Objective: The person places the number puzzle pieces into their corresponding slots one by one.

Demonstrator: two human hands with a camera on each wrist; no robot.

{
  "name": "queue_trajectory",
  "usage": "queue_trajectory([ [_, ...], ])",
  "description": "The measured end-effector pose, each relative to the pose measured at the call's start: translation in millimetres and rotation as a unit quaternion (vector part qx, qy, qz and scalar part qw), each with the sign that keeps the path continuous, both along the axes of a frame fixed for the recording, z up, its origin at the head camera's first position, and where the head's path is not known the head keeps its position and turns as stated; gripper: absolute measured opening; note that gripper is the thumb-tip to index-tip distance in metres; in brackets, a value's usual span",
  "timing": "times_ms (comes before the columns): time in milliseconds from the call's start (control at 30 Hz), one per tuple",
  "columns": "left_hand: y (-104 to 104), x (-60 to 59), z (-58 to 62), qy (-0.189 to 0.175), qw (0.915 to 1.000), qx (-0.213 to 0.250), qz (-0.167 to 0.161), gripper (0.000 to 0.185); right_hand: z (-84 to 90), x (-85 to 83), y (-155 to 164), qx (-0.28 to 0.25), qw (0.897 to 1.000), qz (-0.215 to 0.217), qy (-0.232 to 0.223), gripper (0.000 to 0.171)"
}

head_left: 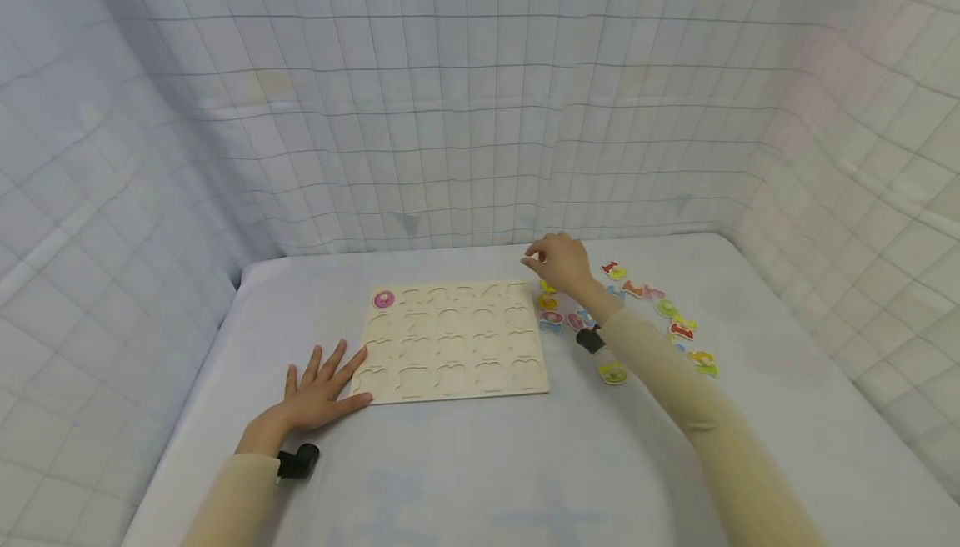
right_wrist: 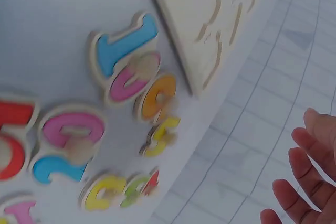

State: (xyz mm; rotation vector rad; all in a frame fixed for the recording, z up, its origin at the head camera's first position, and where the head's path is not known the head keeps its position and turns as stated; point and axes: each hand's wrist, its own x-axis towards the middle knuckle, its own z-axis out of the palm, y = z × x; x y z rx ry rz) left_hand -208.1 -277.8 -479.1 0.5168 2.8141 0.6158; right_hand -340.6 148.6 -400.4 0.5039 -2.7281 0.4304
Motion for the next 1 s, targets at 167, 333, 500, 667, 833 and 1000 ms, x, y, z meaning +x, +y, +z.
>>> queue_trajectory([
  [167,-3,0.2,-1.9,0.004,1.0,0.001,-0.001,0.079,8.1,15.4,52,-0.041,0.999,-0.026,0.0,0.022],
  [333,-2,-3.0,-2.7,-0.006,0.9998,-0.016,0.003,0.082,15.5,35.5,95,-0.046,0.996,-0.072,-0.033,0.024],
  [500,2,-2.4,0.9,-0.008,1.0,-0.003,-0.004,0.08,16.0,55.3,136,-0.05,0.991,-0.108,-0.054,0.026],
  [667,7,-0.1,8.1,-0.006,0.9999,0.013,-0.006,0.079,6.0,72.9,173,-0.056,0.988,-0.135,-0.048,0.028],
  [833,8,-0.4,10.7,-0.018,0.9998,-0.001,0.0,0.082,-7.9,90.5,199,-0.055,0.984,-0.155,-0.065,0.029],
  [1000,5,-1.0,9.6,-0.018,0.9998,-0.007,0.004,0.081,-17.6,103.2,213,-0.058,0.981,-0.165,-0.082,0.031],
])
